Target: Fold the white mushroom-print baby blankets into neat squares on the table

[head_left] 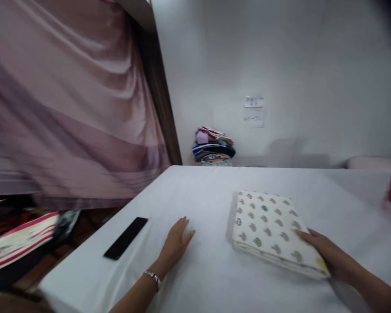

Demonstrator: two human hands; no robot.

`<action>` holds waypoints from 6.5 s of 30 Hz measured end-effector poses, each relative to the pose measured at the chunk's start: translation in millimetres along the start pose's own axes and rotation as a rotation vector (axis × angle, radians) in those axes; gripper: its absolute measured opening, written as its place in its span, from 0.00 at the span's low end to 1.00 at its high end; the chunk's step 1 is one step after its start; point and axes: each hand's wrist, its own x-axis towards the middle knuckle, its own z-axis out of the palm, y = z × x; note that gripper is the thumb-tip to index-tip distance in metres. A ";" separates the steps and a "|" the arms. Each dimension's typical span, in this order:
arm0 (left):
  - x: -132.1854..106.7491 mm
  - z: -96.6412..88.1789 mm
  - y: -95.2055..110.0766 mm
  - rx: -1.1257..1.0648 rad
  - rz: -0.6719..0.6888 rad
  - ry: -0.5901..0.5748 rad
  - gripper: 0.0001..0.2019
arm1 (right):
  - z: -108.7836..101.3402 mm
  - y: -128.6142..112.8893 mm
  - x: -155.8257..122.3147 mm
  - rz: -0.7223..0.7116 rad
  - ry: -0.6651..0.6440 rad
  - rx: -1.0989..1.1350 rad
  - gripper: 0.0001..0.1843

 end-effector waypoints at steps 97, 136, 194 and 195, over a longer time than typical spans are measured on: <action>9.1 76.3 174.8 -0.660 -0.159 -0.300 0.37 | -32.2 -20.6 21.5 0.034 0.230 -0.516 0.46; -21.5 85.2 231.3 0.115 0.726 0.032 0.34 | -36.1 -74.5 -26.7 0.053 -0.112 0.083 0.39; 61.8 65.5 179.6 -0.235 0.311 -0.096 0.07 | 10.5 -40.0 118.3 -0.658 -0.036 -0.949 0.18; 62.9 65.5 180.0 -0.235 0.300 -0.110 0.07 | 11.7 -40.5 120.8 -0.667 -0.062 -0.938 0.17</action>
